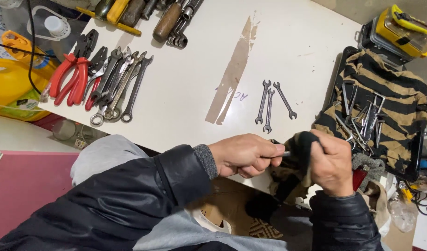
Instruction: Cleaning a wrench with a cloth at a workbench.
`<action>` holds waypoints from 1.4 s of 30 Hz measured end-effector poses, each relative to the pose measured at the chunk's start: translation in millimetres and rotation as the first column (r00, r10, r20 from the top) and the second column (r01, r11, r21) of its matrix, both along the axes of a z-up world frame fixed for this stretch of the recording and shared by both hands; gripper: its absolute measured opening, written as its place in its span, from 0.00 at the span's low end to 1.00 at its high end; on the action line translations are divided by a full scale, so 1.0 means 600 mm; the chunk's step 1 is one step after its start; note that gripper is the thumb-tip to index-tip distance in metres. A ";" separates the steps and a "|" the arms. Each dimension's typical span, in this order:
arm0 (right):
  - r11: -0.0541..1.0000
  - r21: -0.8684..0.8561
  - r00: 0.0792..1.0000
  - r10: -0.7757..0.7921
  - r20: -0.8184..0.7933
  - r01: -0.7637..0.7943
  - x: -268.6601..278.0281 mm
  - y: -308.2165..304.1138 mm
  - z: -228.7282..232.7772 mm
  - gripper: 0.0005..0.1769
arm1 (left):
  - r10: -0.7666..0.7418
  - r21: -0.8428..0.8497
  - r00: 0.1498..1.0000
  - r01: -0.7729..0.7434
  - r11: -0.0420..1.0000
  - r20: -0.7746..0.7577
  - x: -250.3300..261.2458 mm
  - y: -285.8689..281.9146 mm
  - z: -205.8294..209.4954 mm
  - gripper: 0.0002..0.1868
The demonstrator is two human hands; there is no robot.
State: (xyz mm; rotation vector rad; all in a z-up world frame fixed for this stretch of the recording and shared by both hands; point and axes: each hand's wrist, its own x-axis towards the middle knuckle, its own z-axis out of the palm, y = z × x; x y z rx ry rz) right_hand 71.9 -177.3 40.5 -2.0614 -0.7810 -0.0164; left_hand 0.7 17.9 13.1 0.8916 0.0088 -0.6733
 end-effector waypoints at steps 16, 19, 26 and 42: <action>0.980 0.046 0.981 -0.192 -0.033 0.194 -0.004 -0.006 -0.061 0.08 | 0.110 -0.177 0.983 -0.135 0.975 -0.146 0.002 -0.024 -0.047 0.15; 0.930 0.248 0.920 -0.173 -0.352 0.270 -0.008 0.013 -0.043 0.17 | 0.098 -0.205 0.984 -0.129 0.970 -0.151 -0.001 -0.023 -0.043 0.15; 0.945 0.166 0.948 -0.249 -0.199 0.282 -0.035 0.039 -0.030 0.04 | 0.151 -0.210 0.977 -0.180 0.961 -0.148 0.002 -0.020 -0.037 0.13; 0.970 -0.115 0.821 0.115 -0.559 -0.214 -0.008 -0.015 -0.020 0.04 | -0.380 0.829 0.788 -0.275 0.488 0.485 0.038 0.039 0.010 0.15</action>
